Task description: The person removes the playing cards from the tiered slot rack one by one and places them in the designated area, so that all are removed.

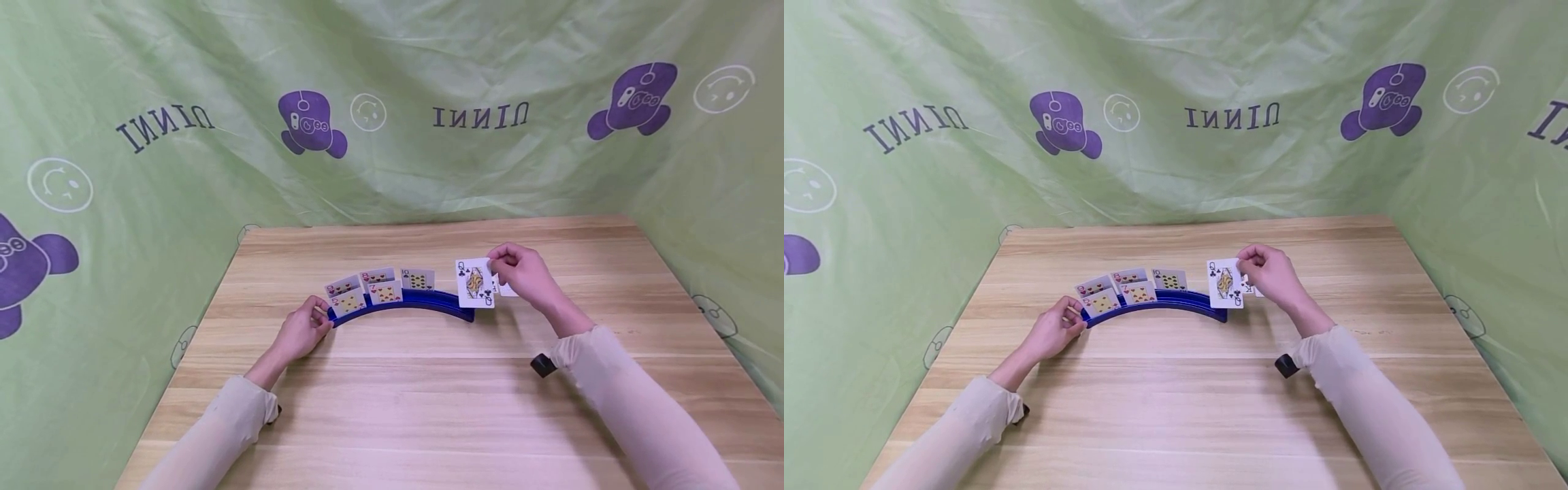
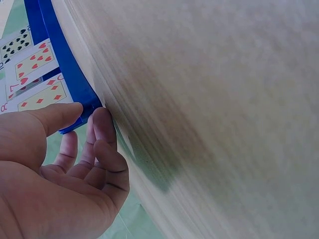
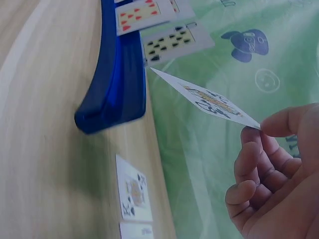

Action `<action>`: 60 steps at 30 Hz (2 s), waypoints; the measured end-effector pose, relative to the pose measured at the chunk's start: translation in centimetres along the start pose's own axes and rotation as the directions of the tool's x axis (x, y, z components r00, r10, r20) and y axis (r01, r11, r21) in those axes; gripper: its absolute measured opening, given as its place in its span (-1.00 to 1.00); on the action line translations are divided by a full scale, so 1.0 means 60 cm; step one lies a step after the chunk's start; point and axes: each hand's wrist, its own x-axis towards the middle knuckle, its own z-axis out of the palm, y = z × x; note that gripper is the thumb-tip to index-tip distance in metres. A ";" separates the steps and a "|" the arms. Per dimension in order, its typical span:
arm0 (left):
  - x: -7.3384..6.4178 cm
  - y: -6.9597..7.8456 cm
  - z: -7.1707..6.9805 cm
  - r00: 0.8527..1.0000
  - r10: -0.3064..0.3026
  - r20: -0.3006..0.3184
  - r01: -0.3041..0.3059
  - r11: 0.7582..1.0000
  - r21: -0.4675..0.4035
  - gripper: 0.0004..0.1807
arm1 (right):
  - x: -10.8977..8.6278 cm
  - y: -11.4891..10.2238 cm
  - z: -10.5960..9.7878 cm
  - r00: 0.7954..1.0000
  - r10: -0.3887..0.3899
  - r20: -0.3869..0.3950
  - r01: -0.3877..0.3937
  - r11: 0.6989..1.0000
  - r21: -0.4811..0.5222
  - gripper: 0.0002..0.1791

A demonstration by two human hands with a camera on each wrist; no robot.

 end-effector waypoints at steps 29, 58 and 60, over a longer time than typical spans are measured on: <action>0.000 0.000 0.001 1.000 -0.022 0.013 0.022 1.000 -0.007 -0.72 | 0.019 0.050 -0.076 0.994 0.050 -0.099 -0.055 0.998 -0.040 -0.66; 0.000 0.001 0.000 1.000 -0.018 0.010 0.019 1.000 -0.009 -0.72 | 0.031 0.115 -0.119 0.979 0.152 -0.137 -0.173 0.973 -0.153 -0.62; -0.001 0.001 0.000 1.000 -0.016 0.010 0.016 1.000 -0.009 -0.72 | 0.032 0.119 -0.122 0.979 0.156 -0.132 -0.177 0.969 -0.170 -0.61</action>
